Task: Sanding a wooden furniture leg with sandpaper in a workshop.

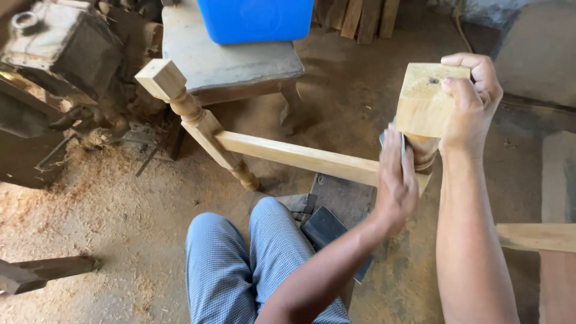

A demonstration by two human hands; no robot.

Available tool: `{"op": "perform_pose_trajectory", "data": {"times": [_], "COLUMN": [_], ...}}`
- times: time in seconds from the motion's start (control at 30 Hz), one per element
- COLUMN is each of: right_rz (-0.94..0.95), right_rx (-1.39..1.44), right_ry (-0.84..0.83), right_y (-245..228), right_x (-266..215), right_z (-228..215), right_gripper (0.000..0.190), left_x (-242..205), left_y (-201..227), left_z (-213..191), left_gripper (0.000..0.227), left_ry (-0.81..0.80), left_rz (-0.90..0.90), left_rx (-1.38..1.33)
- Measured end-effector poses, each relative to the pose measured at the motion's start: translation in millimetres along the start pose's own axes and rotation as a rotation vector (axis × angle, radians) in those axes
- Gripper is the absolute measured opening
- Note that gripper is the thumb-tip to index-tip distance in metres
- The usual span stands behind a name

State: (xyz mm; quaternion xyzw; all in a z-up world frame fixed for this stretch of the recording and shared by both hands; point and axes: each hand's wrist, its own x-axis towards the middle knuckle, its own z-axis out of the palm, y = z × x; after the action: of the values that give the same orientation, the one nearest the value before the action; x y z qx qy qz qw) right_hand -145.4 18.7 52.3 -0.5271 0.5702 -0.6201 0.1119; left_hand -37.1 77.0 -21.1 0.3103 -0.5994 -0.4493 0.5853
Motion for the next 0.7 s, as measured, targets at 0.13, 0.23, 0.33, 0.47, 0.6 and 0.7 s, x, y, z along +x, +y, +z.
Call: {"op": "perform_pose_trajectory", "data": {"times": [0.13,0.23,0.33,0.47,0.6,0.7], "right_rz": [-0.015,0.03,-0.023,0.0,0.053,0.005], "right_rx": [-0.022,-0.033,-0.046,-0.027,0.02,-0.061], "right_ry": [0.008,0.001,-0.006,-0.02,0.001,-0.011], "right_y": [1,3,9,2,2,8], "right_x": [2,4,4,3,6,5], "right_z": [1,-2,-2,-3,-1,-2], "right_gripper": [0.032,0.032,0.03,0.033,0.033,0.03], "left_x": [-27,-21,0,32,9,-13], "left_y": [6,3,-17,-54,-45,-35], "left_z": [5,11,6,-1,-18,-18], "left_gripper": [0.054,0.052,0.054,0.046,0.051,0.054], "left_ry": [-0.069,0.049,-0.036,-0.106,-0.177,-0.195], "left_rz": [-0.078,-0.057,-0.107,-0.321,-0.233,-0.21], "left_rx": [-0.016,-0.097,-0.131,-0.519,-0.382,-0.431]}}
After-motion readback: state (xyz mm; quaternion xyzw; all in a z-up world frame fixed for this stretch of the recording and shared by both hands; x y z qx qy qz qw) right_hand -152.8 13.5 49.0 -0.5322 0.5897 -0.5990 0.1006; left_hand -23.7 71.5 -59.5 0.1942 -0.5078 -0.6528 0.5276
